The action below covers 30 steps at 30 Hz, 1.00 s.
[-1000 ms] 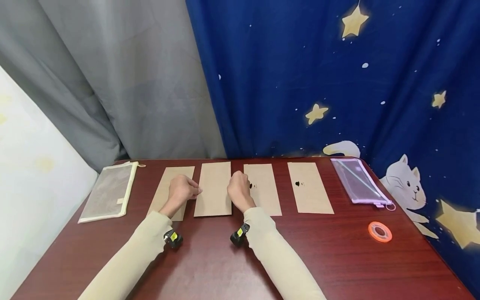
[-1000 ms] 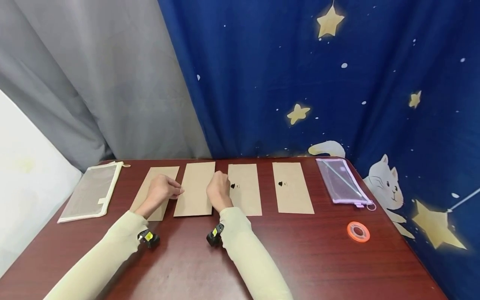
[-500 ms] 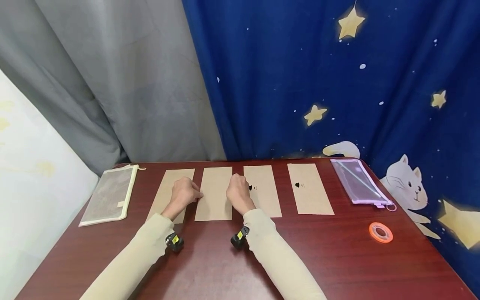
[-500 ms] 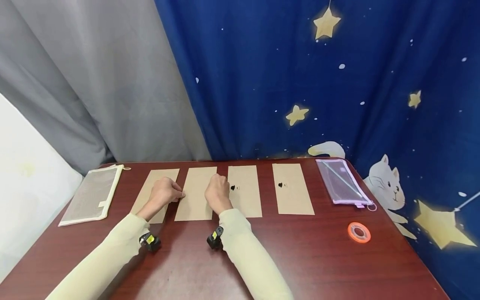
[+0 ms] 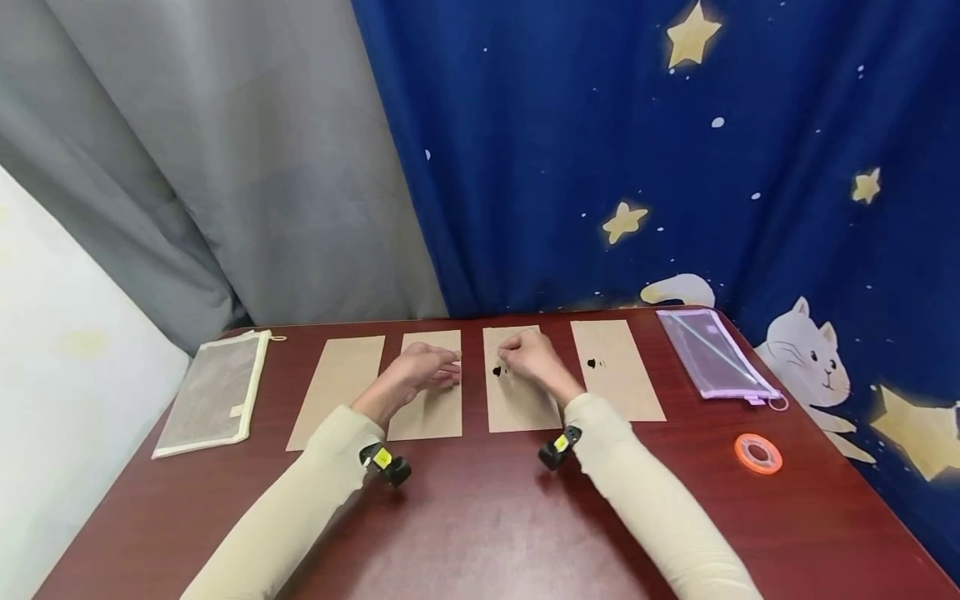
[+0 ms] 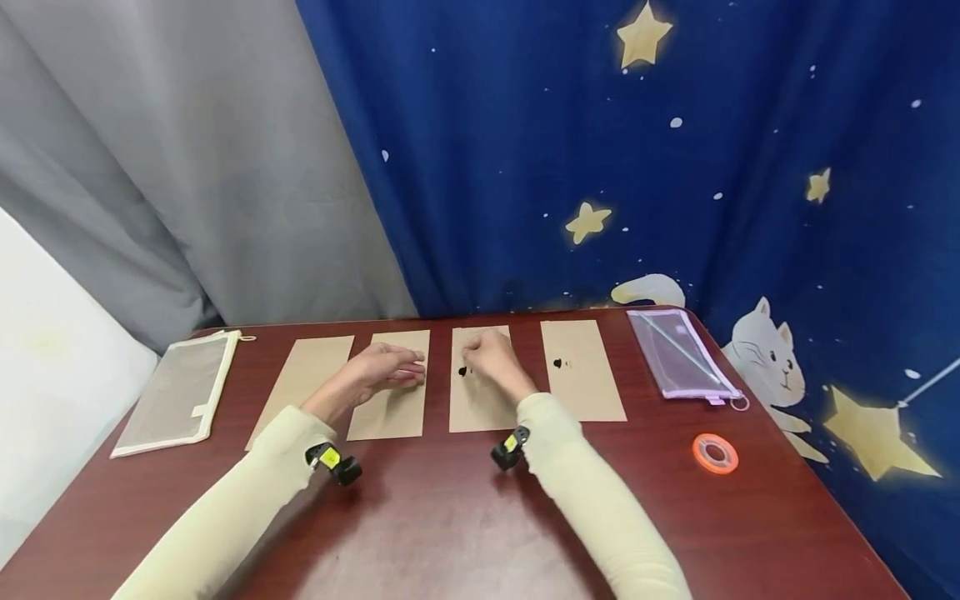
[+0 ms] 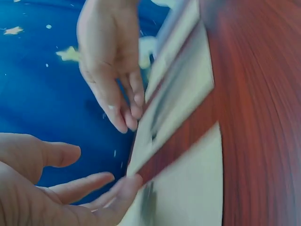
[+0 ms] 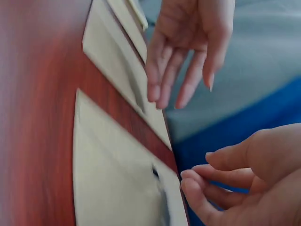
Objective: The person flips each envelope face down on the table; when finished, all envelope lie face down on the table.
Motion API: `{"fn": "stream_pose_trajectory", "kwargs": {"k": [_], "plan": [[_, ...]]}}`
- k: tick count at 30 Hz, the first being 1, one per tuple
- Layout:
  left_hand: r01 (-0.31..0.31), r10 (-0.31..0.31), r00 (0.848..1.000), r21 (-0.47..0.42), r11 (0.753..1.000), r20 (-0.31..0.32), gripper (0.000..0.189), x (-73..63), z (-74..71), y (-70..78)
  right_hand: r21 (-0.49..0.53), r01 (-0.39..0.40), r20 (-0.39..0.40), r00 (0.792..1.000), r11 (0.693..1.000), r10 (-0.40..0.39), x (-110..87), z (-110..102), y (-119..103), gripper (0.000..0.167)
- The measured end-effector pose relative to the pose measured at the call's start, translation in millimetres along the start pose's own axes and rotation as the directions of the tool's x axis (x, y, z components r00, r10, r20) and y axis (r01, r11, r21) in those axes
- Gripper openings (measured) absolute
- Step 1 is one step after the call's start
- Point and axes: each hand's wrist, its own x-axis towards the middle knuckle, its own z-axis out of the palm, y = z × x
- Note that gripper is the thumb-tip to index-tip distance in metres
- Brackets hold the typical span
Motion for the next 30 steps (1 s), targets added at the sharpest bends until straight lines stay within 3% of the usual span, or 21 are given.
{"fn": "stream_pose_trajectory", "kwargs": {"k": [2, 5, 10, 14, 17, 25, 30], "plan": [[0.034, -0.033, 0.999, -0.064, 0.997, 0.023, 0.041, 4.4, 9.1, 4.9, 0.125, -0.060, 0.038, 0.998, 0.990, 0.055, 3.2, -16, 11, 0.030], [0.044, -0.042, 0.999, -0.113, 0.993, 0.017, 0.041, 9.5, 20.0, 10.8, 0.280, -0.149, 0.104, 0.987, 0.948, 0.125, 7.5, -41, 28, 0.037], [0.047, -0.050, 0.999, -0.133, 0.990, -0.019, 0.041, 15.2, 30.7, 14.9, 0.368, -0.290, 0.234, 0.948, 0.883, 0.214, 7.6, -72, 53, 0.040], [0.080, -0.084, 0.996, -0.139, 0.987, -0.021, 0.045, 18.8, 39.7, 14.1, 0.428, -0.394, 0.324, 0.907, 0.814, 0.269, 3.0, -78, 62, 0.040], [0.097, -0.103, 0.994, -0.141, 0.985, -0.040, 0.047, 19.0, 45.8, 14.5, 0.404, -0.407, 0.337, 0.899, 0.819, 0.280, -0.7, -75, 60, 0.039], [0.086, -0.095, 0.992, -0.110, 0.990, -0.086, 0.052, 18.0, 52.5, 18.8, 0.341, -0.408, 0.279, 0.904, 0.847, 0.323, -0.9, -63, 44, 0.034], [0.067, -0.073, 0.994, -0.087, 0.994, -0.078, 0.044, 17.8, 52.5, 19.8, 0.320, -0.324, 0.223, 0.939, 0.890, 0.262, -6.2, -55, 46, 0.030]]}}
